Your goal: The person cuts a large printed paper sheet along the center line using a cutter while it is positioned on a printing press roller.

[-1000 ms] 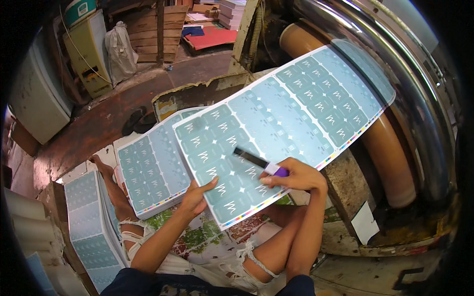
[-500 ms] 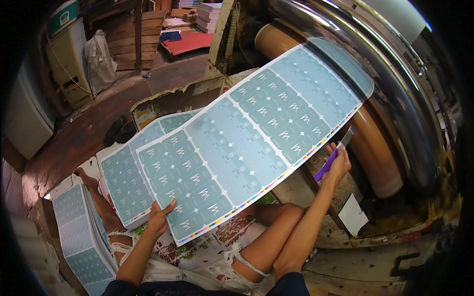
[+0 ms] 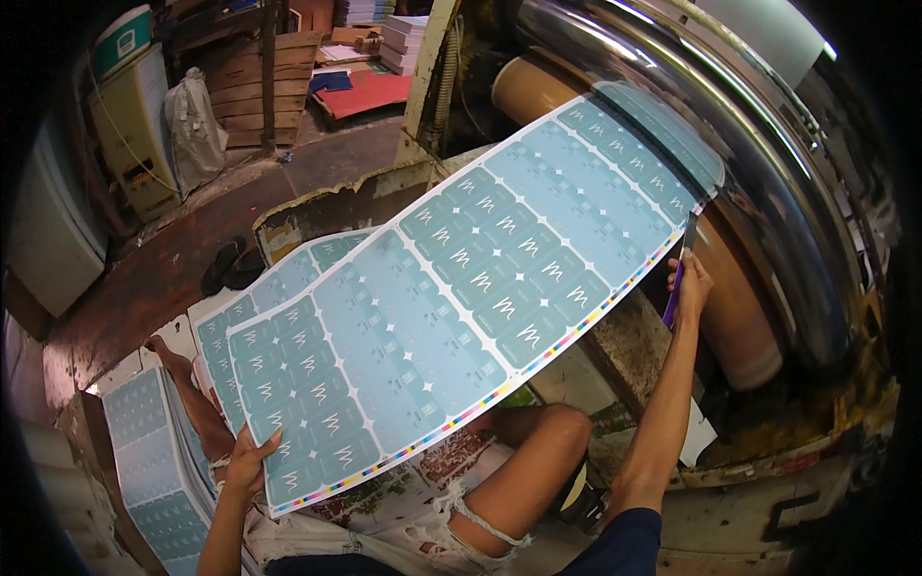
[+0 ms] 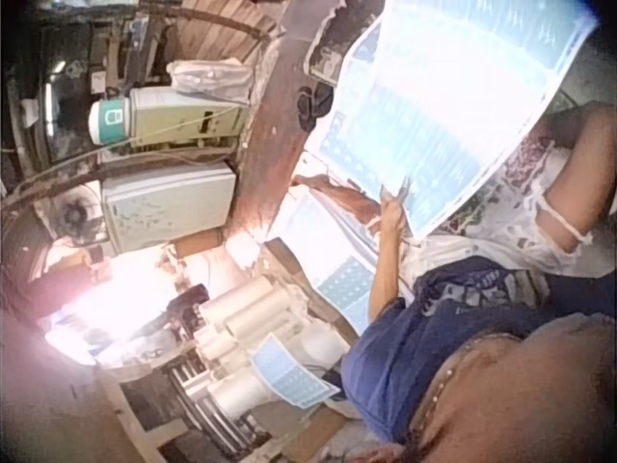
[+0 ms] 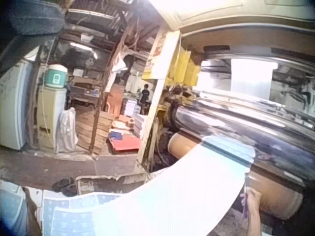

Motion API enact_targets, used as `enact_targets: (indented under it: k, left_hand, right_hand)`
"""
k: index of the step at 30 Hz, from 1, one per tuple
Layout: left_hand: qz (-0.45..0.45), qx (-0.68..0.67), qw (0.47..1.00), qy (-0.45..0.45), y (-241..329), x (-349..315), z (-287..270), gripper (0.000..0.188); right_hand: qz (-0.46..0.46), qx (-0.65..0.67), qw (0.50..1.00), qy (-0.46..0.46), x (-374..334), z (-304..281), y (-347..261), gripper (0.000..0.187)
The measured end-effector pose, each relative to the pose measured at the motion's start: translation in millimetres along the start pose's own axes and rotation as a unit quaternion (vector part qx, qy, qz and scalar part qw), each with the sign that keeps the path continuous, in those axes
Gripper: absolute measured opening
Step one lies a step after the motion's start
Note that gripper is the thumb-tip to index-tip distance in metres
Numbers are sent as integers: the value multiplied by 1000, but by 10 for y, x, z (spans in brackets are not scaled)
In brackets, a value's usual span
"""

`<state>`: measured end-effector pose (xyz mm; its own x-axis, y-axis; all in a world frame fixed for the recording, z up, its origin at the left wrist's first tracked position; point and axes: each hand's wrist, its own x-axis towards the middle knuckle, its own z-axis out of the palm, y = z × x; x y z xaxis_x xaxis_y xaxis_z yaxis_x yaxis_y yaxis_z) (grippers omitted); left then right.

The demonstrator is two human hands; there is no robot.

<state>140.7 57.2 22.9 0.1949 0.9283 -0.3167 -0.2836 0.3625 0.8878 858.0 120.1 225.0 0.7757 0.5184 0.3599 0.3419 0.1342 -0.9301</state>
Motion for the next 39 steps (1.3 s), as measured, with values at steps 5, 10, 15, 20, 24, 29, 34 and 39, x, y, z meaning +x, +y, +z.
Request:
enact_targets:
  k: [5, 10, 15, 20, 24, 29, 34, 39]
  left_hand:
    - [-31, 29, 999, 7, 37, -317, -229, 50]
    - [-47, 28, 998, 12, 4, -506, -479, 50]
    - [-66, 14, 997, 30, 20, -634, -654, 51]
    - [-66, 30, 996, 44, 1, -782, -872, 50]
    - [-56, 9, 994, 91, -66, -941, -785, 50]
    - [4, -4, 990, 140, -448, -1000, -881, 47]
    - [54, -8, 975, 214, -579, -1110, -1518, 45]
    - [58, 27, 969, 238, -172, -1180, -2135, 44]
  right_hand:
    - [17, -18, 1000, -10, -418, -198, 165, 36]
    - [14, -31, 999, -16, -804, -236, 223, 33]
    - [26, -10, 999, -33, -1000, -116, 314, 24]
    - [-261, -289, 907, 162, -1239, -58, 194, 29]
    - [-375, -398, 837, 27, -1057, -20, -188, 46]
    - [-410, -378, 796, -234, -504, -477, -207, 44]
    - [-285, -342, 867, -226, -650, -40, -806, 24]
    - [-246, -299, 904, -182, -968, -50, -971, 28]
